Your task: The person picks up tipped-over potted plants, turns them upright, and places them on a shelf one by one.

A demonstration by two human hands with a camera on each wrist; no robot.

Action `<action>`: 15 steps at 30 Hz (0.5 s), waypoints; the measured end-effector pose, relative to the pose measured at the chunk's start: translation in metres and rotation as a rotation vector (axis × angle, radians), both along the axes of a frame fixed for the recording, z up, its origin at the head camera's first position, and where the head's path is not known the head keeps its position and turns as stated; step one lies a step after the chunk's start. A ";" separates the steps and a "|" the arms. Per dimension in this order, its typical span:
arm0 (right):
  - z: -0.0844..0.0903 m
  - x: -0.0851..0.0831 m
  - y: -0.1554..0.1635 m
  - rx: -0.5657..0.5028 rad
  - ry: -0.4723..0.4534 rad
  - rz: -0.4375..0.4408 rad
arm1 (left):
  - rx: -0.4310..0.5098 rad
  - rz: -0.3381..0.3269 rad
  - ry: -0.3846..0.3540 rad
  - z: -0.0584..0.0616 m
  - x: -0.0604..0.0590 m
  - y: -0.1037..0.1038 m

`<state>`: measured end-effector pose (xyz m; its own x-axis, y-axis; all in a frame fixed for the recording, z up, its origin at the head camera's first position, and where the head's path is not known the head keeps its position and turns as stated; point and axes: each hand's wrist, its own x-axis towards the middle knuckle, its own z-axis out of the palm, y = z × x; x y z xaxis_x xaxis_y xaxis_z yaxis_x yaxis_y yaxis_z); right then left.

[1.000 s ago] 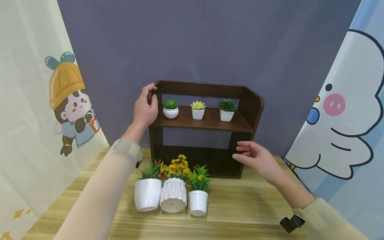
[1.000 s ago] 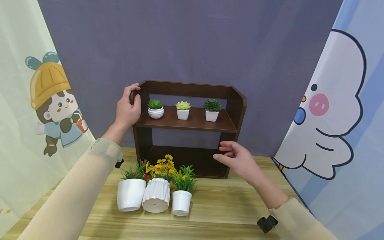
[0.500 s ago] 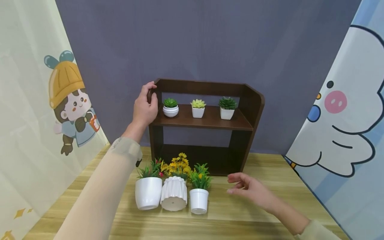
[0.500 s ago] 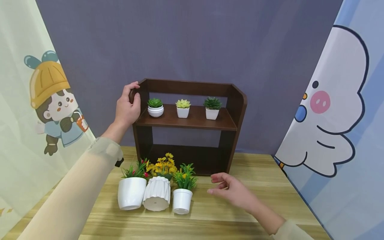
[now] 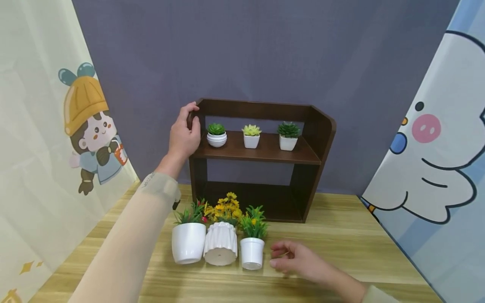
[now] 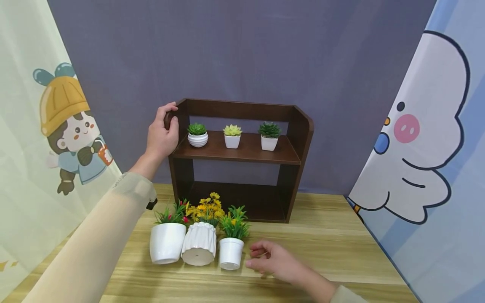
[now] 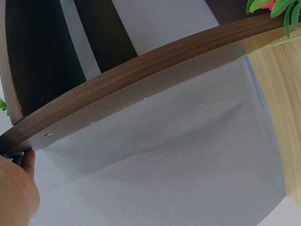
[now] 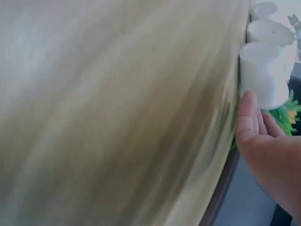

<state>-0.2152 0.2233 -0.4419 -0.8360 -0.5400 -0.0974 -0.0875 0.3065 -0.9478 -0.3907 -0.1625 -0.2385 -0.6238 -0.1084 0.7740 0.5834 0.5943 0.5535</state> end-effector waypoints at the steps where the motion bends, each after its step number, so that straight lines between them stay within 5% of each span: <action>1: -0.002 0.001 -0.003 -0.004 -0.010 -0.006 | -0.001 -0.001 0.000 0.000 0.000 0.000; 5: -0.009 0.006 -0.016 0.005 -0.012 -0.072 | -0.002 -0.003 -0.001 0.001 -0.001 0.002; 15: -0.010 0.025 -0.061 0.168 0.080 -0.445 | 0.008 0.003 0.011 0.001 0.000 0.000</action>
